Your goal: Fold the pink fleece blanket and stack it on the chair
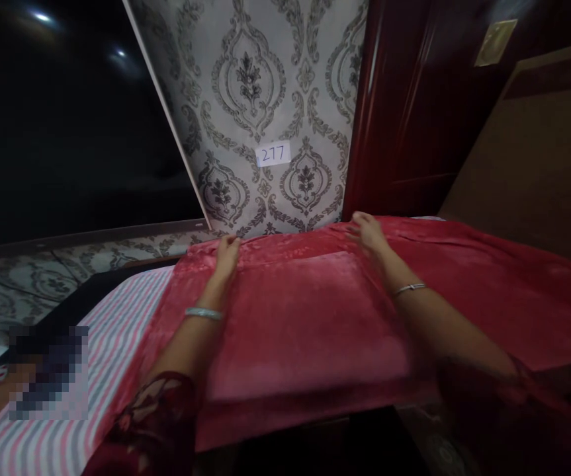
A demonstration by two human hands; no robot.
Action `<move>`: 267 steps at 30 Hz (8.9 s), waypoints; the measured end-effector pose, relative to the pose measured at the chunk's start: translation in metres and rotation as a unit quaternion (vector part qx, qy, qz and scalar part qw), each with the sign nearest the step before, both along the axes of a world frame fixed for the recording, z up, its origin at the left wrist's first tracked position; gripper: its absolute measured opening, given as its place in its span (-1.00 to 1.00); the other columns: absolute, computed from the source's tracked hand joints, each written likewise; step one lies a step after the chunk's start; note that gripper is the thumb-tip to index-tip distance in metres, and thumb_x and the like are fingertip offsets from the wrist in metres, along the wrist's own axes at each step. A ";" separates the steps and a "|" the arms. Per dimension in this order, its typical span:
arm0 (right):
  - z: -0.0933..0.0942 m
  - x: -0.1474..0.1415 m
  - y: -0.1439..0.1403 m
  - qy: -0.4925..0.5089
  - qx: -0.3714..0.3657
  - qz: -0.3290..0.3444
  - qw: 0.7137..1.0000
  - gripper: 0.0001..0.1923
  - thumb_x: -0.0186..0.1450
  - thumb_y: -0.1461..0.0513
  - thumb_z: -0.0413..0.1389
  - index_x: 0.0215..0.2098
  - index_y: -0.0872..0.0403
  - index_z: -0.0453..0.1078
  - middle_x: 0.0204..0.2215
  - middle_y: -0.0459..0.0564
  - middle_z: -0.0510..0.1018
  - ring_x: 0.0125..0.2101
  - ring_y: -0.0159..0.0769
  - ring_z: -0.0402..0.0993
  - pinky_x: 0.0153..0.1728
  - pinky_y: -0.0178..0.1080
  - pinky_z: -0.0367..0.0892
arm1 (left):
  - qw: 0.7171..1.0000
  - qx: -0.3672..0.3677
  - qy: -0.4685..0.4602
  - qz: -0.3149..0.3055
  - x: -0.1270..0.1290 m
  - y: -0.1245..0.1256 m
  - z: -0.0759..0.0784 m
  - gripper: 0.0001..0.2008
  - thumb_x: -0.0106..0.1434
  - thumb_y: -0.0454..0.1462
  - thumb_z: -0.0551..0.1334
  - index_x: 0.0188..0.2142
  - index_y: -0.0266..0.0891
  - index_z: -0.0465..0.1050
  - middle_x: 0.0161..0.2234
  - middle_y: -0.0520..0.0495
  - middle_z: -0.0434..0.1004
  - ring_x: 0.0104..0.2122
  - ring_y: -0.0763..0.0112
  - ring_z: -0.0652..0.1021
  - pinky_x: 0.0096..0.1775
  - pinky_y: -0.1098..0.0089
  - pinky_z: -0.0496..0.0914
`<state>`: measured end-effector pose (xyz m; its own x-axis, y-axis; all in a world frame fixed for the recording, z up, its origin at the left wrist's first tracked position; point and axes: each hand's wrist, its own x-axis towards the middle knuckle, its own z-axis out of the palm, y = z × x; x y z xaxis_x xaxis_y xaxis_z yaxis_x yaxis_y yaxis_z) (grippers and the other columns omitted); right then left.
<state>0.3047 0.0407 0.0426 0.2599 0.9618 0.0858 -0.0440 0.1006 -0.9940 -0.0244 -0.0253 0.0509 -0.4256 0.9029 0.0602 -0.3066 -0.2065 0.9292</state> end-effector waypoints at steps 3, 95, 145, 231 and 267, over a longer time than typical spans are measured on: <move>0.022 -0.066 0.017 0.241 0.057 0.086 0.965 -0.80 0.38 0.04 -0.01 -0.12 -0.05 0.26 -0.19 -0.04 0.45 -0.21 -0.31 0.49 -0.15 -0.19 0.52 | 0.998 0.009 -0.056 -0.034 0.057 0.039 0.023 -0.89 0.21 -0.37 0.25 -0.24 -0.22 0.44 -0.23 -0.08 0.54 -0.15 0.37 0.57 -0.06 0.39 0.42; -0.064 -0.018 0.022 0.528 -0.008 0.059 0.847 -0.59 0.43 -0.03 -0.17 -0.13 0.04 0.36 -0.25 0.07 0.51 -0.33 -0.29 0.48 -0.43 -0.28 0.46 | 0.935 0.043 -0.349 -0.048 -0.001 0.041 -0.069 -0.77 0.37 -0.20 0.01 -0.26 -0.21 0.40 0.02 -0.29 0.54 0.14 0.17 0.50 0.11 0.12 0.43; -0.069 -0.022 0.021 0.515 -0.003 0.087 0.853 -0.56 0.44 -0.06 -0.18 -0.14 0.03 0.39 -0.30 0.05 0.52 -0.37 -0.28 0.45 -0.49 -0.28 0.45 | 0.981 0.025 -0.188 -0.052 -0.027 0.049 -0.076 -0.85 0.35 -0.25 0.13 -0.27 -0.26 0.44 -0.20 -0.27 0.62 -0.05 0.17 0.63 0.00 0.18 0.49; -0.064 -0.072 -0.052 0.517 -0.032 0.234 0.823 -0.48 0.46 -0.10 -0.23 -0.08 0.07 0.39 -0.27 0.10 0.55 -0.31 -0.22 0.48 -0.42 -0.22 0.48 | 0.939 0.049 -0.281 -0.192 0.035 -0.001 -0.066 -0.74 0.38 -0.16 0.02 -0.18 -0.26 0.40 0.06 -0.40 0.50 0.16 0.04 0.48 0.11 0.03 0.40; -0.016 -0.200 -0.019 0.507 -0.012 0.083 0.858 -0.83 0.38 0.09 0.00 -0.22 -0.03 0.38 -0.35 -0.14 0.49 -0.39 -0.43 0.44 -0.39 -0.39 0.41 | 0.968 0.031 -0.249 -0.022 0.042 0.039 -0.056 -0.86 0.26 -0.17 0.13 -0.23 -0.12 0.40 0.06 -0.25 0.49 0.18 0.20 0.44 0.17 0.16 0.34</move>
